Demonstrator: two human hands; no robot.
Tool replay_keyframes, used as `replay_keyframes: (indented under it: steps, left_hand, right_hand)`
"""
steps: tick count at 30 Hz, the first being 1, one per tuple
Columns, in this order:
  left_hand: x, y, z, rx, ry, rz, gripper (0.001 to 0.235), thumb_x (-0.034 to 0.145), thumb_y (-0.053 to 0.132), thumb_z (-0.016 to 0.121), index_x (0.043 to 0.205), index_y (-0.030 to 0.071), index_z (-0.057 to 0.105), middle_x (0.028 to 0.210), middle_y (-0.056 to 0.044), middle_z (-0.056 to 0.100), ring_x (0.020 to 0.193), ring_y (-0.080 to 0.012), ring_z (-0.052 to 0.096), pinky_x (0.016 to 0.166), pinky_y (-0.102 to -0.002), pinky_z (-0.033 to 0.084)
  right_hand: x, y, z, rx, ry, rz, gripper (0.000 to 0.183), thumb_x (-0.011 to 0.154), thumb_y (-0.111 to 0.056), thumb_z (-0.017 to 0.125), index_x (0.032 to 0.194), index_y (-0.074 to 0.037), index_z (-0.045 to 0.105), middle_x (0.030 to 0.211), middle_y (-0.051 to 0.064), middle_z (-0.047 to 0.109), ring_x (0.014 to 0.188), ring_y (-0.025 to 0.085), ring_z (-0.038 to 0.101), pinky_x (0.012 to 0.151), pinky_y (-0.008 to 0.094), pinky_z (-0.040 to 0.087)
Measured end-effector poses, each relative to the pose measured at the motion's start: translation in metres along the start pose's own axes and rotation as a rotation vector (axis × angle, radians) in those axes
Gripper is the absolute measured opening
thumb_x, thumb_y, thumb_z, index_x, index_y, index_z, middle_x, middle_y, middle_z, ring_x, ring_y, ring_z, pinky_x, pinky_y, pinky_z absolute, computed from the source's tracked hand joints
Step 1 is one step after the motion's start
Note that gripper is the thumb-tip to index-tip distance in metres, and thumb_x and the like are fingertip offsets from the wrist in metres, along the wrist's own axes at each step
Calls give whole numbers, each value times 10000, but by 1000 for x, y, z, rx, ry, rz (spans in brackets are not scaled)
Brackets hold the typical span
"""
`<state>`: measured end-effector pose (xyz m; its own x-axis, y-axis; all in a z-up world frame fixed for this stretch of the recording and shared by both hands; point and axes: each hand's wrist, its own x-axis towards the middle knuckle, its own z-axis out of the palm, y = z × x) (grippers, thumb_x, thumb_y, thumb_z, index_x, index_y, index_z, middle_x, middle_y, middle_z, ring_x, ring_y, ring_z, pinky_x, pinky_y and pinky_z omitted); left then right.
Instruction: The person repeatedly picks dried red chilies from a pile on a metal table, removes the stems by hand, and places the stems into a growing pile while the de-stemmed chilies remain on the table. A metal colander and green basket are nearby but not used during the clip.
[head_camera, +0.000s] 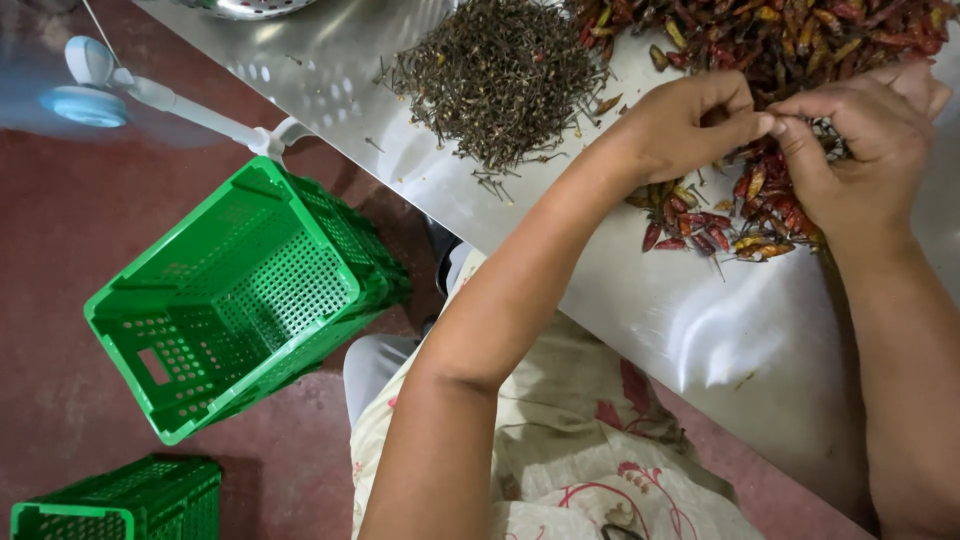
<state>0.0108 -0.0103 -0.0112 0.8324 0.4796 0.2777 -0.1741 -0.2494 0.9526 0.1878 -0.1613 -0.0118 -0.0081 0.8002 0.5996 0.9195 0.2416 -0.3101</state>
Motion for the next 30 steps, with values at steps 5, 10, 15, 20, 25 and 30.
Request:
replay_keyframes:
  steps: [5, 10, 15, 20, 25, 30]
  left_hand:
    - [3, -12, 6, 51, -4, 16, 219, 908, 347, 611, 755, 228, 509, 712, 82, 504, 701, -83, 470, 638, -260, 372]
    - [7, -24, 10, 70, 3, 71, 232, 910, 368, 599, 756, 221, 508, 706, 85, 512, 692, -83, 478, 622, -258, 378]
    - [1, -10, 6, 78, -1, 73, 173, 883, 255, 563, 734, 208, 488, 707, 73, 511, 698, -84, 480, 648, -248, 368]
    - [3, -15, 7, 45, -16, 112, 196, 879, 201, 570, 723, 214, 451, 691, 79, 457, 676, -82, 448, 633, -253, 348]
    - [2, -6, 4, 2, -24, 84, 177, 863, 185, 566, 713, 226, 480, 683, 95, 483, 674, -68, 486, 725, -254, 427]
    - [4, -9, 6, 54, -6, 88, 217, 893, 339, 582, 733, 222, 494, 697, 96, 486, 682, -70, 466, 654, -246, 376]
  right_hand:
    - [2, -6, -4, -4, -30, 6, 61, 1202, -32, 883, 1200, 14, 843, 1150, 155, 752, 1220, 357, 557, 1152, 492, 321]
    - [12, -18, -5, 188, -47, -46, 73, 1188, 158, 848, 1148, 173, 789, 1114, 288, 735, 1036, 371, 665, 1017, 464, 486]
    - [8, -13, -5, 159, -78, -16, 85, 1217, 12, 823, 1133, 24, 818, 1162, 178, 763, 1178, 331, 534, 1163, 473, 312]
    - [5, -8, -3, 216, -71, -1, 76, 1211, 8, 825, 1139, 16, 806, 1169, 187, 759, 1164, 328, 533, 1156, 458, 334]
    - [6, -9, -4, 270, -72, 67, 91, 1214, 45, 851, 1146, 36, 791, 1117, 171, 745, 1095, 266, 568, 1118, 426, 365]
    - [10, -14, -6, 235, -61, 36, 126, 1196, 23, 865, 1106, 62, 787, 1110, 204, 744, 1083, 314, 629, 1266, 488, 341]
